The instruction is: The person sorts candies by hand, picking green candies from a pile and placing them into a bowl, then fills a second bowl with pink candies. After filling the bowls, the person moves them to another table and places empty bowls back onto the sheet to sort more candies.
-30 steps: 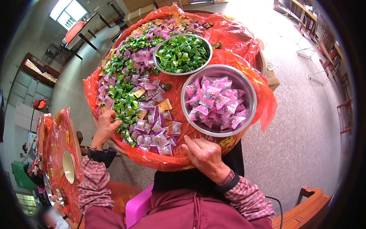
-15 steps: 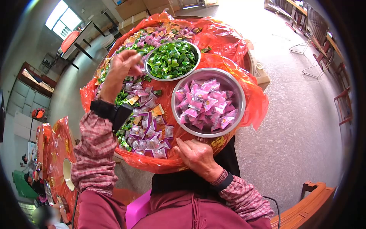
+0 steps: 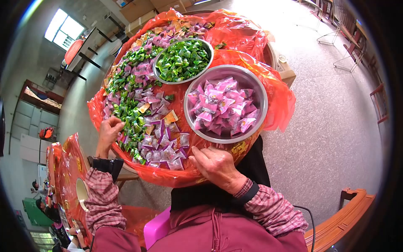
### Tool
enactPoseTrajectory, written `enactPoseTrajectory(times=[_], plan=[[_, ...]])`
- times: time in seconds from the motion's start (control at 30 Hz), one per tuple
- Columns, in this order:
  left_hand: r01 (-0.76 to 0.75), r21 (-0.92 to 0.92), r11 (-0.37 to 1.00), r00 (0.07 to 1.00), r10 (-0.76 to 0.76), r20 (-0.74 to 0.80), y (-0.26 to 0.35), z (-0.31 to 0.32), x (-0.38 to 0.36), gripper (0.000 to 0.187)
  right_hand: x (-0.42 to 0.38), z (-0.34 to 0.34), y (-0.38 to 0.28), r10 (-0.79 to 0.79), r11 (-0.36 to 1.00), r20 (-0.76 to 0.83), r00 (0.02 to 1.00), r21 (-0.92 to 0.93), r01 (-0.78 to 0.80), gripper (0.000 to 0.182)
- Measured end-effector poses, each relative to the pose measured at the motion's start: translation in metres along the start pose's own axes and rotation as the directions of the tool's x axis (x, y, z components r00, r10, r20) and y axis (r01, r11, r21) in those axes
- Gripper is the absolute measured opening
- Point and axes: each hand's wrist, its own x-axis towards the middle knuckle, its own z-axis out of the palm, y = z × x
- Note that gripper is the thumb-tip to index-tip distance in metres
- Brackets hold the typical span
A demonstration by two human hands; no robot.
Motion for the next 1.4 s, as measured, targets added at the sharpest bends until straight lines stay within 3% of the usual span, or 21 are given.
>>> enactPoseTrajectory(times=[0.1, 0.13, 0.23, 0.3, 0.37, 0.4, 0.43, 0.5, 0.67, 0.77, 0.9, 1.03, 1.1, 1.17, 1.4], plan=[[0.062, 0.090, 0.994, 0.998, -0.064, 0.017, -0.021, 0.011, -0.005, 0.032, 0.001, 0.001, -0.002, 0.015, 1.000, 0.000, 1.000, -0.001, -0.015, 0.028], [-0.009, 0.247, 0.969, 1.000, 0.005, 0.015, -0.014, 0.015, -0.009, 0.028, 0.001, 0.001, -0.002, 0.012, 1.000, 0.005, 1.000, -0.003, -0.012, 0.028], [-0.098, 0.392, 0.915, 0.993, 0.116, -0.022, -0.018, 0.034, -0.008, 0.029, 0.002, 0.000, -0.002, 0.018, 1.000, 0.011, 1.000, -0.016, -0.018, 0.028], [-0.079, 0.358, 0.930, 0.995, 0.095, -0.027, -0.029, 0.034, 0.000, 0.024, 0.001, 0.000, -0.002, 0.015, 1.000, 0.006, 1.000, -0.017, -0.014, 0.028], [0.004, 0.077, 0.997, 1.000, -0.002, -0.029, -0.043, 0.029, 0.008, 0.020, 0.002, -0.002, -0.004, 0.033, 0.999, 0.020, 0.999, -0.019, -0.033, 0.026], [0.076, -0.141, 0.987, 0.997, -0.072, 0.036, -0.018, 0.017, 0.001, 0.017, 0.002, -0.003, -0.005, 0.052, 0.999, 0.033, 0.998, -0.018, -0.051, 0.025], [0.078, -0.141, 0.987, 0.997, -0.074, 0.036, -0.006, 0.012, 0.000, 0.017, 0.002, -0.002, -0.004, 0.052, 0.999, 0.034, 0.998, -0.016, -0.051, 0.025], [0.141, -0.437, 0.888, 0.989, -0.149, 0.018, 0.010, 0.004, 0.001, 0.018, 0.003, -0.002, -0.004, 0.056, 0.998, 0.043, 0.997, -0.016, -0.056, 0.025], [0.098, -0.430, 0.897, 0.978, -0.008, 0.206, 0.073, 0.016, 0.031, 0.016, 0.004, -0.002, -0.005, 0.045, 0.999, 0.043, 0.998, -0.016, -0.044, 0.025], [-0.078, -0.475, 0.876, 0.945, 0.217, 0.244, 0.115, 0.046, 0.063, 0.020, 0.002, 0.000, -0.003, 0.022, 0.999, 0.021, 1.000, -0.029, -0.021, 0.027], [-0.156, -0.655, 0.739, 0.958, 0.275, 0.083, 0.163, 0.083, 0.099, 0.027, 0.001, -0.002, -0.002, 0.007, 0.999, 0.017, 1.000, -0.032, -0.007, 0.026], [-0.255, -0.579, 0.775, 0.951, 0.310, -0.003, 0.168, 0.083, 0.109, 0.040, -0.002, 0.001, 0.001, -0.028, 0.999, -0.001, 1.000, -0.035, 0.028, 0.029], [-0.257, -0.517, 0.817, 0.955, 0.295, -0.009, 0.148, 0.073, 0.104, 0.036, -0.003, 0.001, 0.001, -0.022, 0.999, -0.002, 1.000, -0.033, 0.022, 0.029], [-0.222, -0.380, 0.898, 0.959, 0.271, 0.080, 0.115, 0.062, 0.101, 0.029, -0.003, 0.001, 0.000, -0.020, 0.999, 0.003, 1.000, -0.025, 0.020, 0.029], [-0.116, -0.197, 0.974, 0.986, 0.137, 0.095, 0.045, 0.025, 0.036, 0.019, -0.001, 0.001, -0.001, -0.013, 1.000, -0.003, 1.000, -0.022, 0.013, 0.029]])
